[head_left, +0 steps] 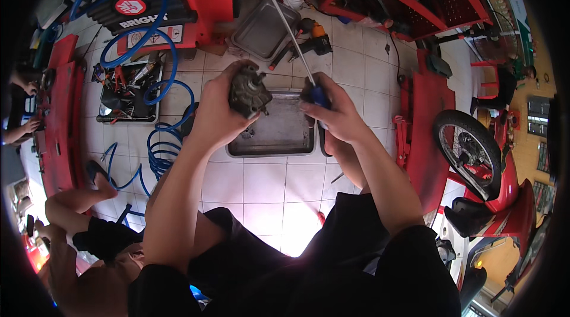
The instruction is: The person disassembles a mechanical motorcycle component by hand using a screwdriver to remove internal parts and place them into a metal tray.
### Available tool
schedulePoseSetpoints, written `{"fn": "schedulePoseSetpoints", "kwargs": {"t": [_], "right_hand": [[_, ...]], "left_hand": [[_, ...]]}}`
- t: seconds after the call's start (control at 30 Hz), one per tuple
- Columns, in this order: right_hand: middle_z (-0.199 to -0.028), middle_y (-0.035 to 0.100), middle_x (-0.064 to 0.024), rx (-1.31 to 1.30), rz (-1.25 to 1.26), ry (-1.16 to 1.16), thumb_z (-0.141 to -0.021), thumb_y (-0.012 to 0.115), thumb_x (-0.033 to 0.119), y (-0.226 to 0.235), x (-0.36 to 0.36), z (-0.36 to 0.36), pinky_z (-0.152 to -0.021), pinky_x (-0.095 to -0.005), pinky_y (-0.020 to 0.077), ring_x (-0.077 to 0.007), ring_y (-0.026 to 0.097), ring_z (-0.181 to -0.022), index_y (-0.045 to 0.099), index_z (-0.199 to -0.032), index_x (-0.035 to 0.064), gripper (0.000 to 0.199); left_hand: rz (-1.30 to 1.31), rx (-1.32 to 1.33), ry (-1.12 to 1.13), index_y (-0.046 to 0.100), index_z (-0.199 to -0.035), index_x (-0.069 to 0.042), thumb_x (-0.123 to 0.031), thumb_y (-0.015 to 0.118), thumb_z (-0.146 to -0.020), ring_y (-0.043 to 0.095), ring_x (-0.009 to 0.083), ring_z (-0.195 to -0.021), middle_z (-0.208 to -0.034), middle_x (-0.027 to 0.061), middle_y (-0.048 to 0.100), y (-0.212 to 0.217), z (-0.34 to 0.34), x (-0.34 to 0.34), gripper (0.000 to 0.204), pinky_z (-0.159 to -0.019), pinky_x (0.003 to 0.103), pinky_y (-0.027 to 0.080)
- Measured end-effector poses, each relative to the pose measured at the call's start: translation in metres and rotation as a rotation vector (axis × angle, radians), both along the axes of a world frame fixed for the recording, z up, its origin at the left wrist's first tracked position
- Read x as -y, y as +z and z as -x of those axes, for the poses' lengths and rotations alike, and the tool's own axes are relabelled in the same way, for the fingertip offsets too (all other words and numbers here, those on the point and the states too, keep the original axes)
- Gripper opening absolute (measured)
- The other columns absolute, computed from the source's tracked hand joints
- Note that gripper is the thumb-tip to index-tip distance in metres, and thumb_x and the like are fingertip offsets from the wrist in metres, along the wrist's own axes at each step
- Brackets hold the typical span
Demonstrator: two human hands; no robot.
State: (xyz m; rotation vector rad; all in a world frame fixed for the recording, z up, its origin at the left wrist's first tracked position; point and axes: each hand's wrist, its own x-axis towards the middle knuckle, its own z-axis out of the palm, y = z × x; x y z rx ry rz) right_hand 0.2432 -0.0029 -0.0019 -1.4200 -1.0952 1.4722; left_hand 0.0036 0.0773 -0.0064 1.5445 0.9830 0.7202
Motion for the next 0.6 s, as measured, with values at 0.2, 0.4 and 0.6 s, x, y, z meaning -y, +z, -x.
{"fn": "schedulePoseSetpoints", "kwargs": {"t": [0.2, 0.4, 0.6], "right_hand": [[-0.089, 0.059, -0.0036, 0.256, -0.111, 0.027, -0.083, 0.086, 0.019, 0.005, 0.007, 0.018, -0.059, -0.0243, 0.0465, -0.0073, 0.054, -0.065, 0.053, -0.122, 0.0011, 0.054], [-0.095, 0.07, -0.0134, 0.392, -0.237, -0.058, -0.068, 0.097, 0.032, 0.013, 0.008, 0.02, -0.078, -0.0327, 0.0542, -0.0208, 0.07, -0.084, 0.052, -0.125, -0.0018, 0.08], [-0.113, 0.073, -0.0163, 0.458, -0.304, -0.052, -0.06, 0.101, 0.03, 0.011, 0.011, 0.034, -0.091, -0.0334, 0.0562, -0.0229, 0.073, -0.103, 0.05, -0.135, -0.0047, 0.097]], "left_hand": [[-0.251, -0.279, -0.062, 0.057, -0.13, 0.0, -0.002, 0.084, -0.069, 0.075, 0.0231, -0.091, -0.096, 0.0127, 0.075, -0.004, -0.021, 0.014, 0.067, -0.08, 0.031, 0.057], [-0.26, -0.246, -0.066, 0.053, -0.135, -0.001, -0.005, 0.084, -0.071, 0.076, 0.0277, -0.093, -0.099, 0.0137, 0.076, -0.006, -0.031, 0.018, 0.071, -0.08, 0.033, 0.058], [-0.223, -0.317, -0.077, 0.035, -0.152, -0.003, -0.002, 0.081, -0.069, 0.074, 0.0352, -0.092, -0.101, 0.0163, 0.075, -0.008, -0.036, 0.025, 0.095, -0.081, 0.039, 0.058]]}}
